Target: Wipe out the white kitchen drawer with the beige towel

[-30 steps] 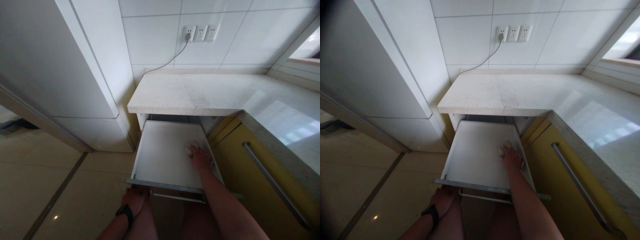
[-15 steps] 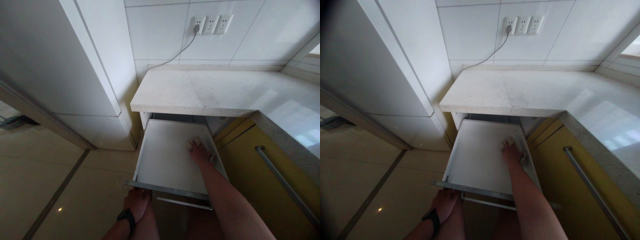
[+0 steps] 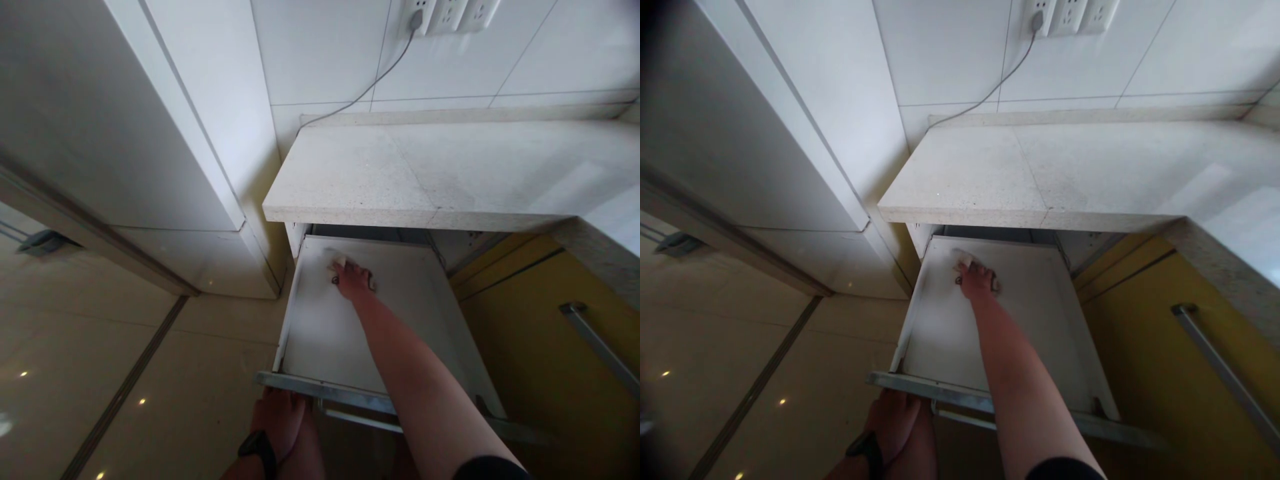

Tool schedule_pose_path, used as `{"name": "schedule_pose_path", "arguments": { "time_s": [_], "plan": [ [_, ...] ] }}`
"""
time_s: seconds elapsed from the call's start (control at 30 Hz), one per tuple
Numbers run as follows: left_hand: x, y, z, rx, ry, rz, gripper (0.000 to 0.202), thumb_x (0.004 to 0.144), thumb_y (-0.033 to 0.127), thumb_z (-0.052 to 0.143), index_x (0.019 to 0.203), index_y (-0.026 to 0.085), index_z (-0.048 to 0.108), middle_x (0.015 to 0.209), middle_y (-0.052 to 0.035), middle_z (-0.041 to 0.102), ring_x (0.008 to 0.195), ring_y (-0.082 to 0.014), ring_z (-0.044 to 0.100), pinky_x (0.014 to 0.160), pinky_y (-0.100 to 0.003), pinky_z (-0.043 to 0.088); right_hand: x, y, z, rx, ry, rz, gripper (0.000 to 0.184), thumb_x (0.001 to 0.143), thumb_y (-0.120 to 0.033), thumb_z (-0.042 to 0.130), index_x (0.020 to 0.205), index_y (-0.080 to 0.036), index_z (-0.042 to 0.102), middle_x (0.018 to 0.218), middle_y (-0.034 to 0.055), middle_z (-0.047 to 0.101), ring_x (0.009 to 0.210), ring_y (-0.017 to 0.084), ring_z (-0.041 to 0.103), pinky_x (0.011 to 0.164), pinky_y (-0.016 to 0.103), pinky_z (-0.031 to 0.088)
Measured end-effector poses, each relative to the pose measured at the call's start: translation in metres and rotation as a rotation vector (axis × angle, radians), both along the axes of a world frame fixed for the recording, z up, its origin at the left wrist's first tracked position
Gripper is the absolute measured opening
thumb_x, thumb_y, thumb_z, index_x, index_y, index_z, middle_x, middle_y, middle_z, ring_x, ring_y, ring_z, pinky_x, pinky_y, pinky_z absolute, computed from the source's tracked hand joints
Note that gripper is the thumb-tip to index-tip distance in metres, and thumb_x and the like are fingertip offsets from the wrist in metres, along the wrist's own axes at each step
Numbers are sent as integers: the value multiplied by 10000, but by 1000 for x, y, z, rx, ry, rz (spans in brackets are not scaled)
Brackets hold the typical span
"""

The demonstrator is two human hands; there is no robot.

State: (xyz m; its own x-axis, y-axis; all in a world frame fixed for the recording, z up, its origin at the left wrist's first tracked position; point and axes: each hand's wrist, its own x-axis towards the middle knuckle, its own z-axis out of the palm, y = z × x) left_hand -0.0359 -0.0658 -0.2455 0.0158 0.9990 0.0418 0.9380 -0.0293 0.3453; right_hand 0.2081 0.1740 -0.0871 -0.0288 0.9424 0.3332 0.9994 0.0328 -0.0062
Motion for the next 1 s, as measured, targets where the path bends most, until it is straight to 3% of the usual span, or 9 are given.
{"name": "schedule_pose_path", "arguments": {
  "time_s": [0.23, 0.47, 0.6, 0.73, 1.0],
  "plan": [
    [3, -2, 12, 15, -18, 6, 365, 937, 407, 411, 1062, 225, 701, 1145, -68, 660, 1114, -275, 582, 970, -426, 455, -55, -15, -9, -59, -17, 259, 617, 910, -460, 502, 1507, -377, 370, 1499, 108, 393, 1328, 415, 294, 1011, 675, 171],
    [3, -3, 17, -57, -15, 30, 369, 943, 407, 386, 1014, 231, 702, 1100, -71, 666, 1080, -278, 587, 921, -444, 464, -62, -65, -23, -86, -51, 442, 610, 866, -468, 530, 1464, -380, 444, 1468, 96, 450, 1302, 405, 347, 1018, 664, 173],
    [2, -2, 12, -41, 54, -35, 422, 968, 405, 336, 1018, 208, 706, 1112, -97, 661, 1077, -292, 577, 925, -461, 451, -45, -96, -32, -134, -69, 564, 612, 816, -432, 568, 1423, -414, 491, 1403, 50, 517, 1270, 380, 391, 1024, 659, 202],
    [3, -6, 17, -62, 71, -61, 486, 990, 395, 279, 1028, 191, 718, 1138, -129, 657, 1063, -286, 587, 941, -452, 441, -15, -127, -38, -183, -48, 620, 597, 793, -451, 585, 1387, -451, 523, 1369, 6, 556, 1236, 373, 426, 1008, 661, 233],
    [4, -14, 30, -102, 28, -50, 534, 994, 458, 267, 1080, 195, 723, 1198, -146, 649, 1097, -313, 598, 907, -452, 460, 63, -179, -50, -281, -2, 371, 672, 739, -468, 615, 1402, -466, 510, 1411, 35, 481, 1165, 364, 463, 911, 546, 392]
  ]
}}
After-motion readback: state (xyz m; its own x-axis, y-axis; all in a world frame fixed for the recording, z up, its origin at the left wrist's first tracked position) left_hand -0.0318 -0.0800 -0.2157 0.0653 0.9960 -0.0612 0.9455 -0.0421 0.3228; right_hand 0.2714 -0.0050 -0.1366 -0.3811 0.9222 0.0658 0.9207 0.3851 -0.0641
